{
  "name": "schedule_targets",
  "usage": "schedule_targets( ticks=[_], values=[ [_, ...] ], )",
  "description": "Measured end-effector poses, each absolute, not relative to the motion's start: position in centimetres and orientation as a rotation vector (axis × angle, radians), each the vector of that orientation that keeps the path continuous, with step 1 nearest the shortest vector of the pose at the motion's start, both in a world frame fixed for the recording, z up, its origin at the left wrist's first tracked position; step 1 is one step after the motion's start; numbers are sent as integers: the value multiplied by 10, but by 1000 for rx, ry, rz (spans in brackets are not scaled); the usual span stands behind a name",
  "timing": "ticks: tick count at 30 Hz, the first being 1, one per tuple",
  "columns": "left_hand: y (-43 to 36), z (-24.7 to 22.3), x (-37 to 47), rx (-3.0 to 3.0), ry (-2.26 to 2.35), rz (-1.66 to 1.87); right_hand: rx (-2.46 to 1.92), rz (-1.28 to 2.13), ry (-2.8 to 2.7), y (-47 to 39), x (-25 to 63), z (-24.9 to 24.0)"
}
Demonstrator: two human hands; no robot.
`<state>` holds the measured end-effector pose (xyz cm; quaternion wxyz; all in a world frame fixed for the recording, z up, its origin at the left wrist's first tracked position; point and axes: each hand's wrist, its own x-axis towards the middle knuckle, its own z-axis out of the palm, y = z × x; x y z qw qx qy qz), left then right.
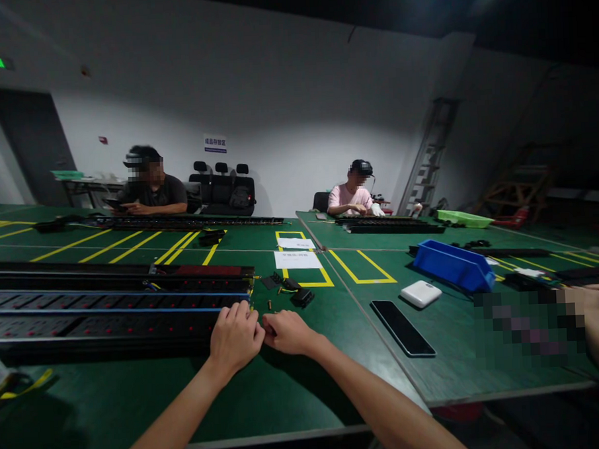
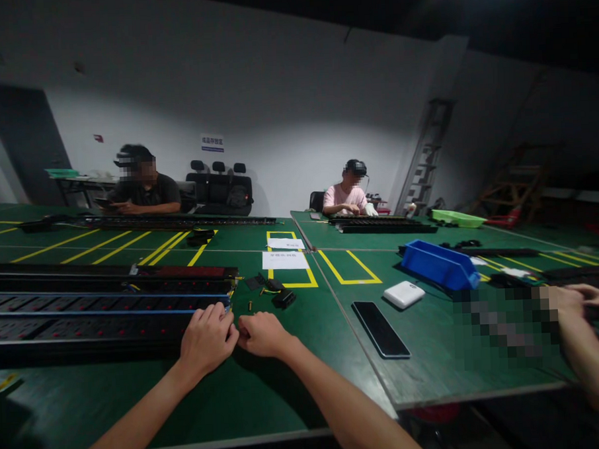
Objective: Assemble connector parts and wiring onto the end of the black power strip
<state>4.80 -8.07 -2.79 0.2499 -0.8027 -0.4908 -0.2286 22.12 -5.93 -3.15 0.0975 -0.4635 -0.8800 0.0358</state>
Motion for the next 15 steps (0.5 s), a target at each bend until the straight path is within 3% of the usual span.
schedule_targets(
  ticks=[15],
  values=[
    [-79, -30, 48, -2202, -1325, -607, -1381, 96, -2600, -58, 222, -35]
  ],
)
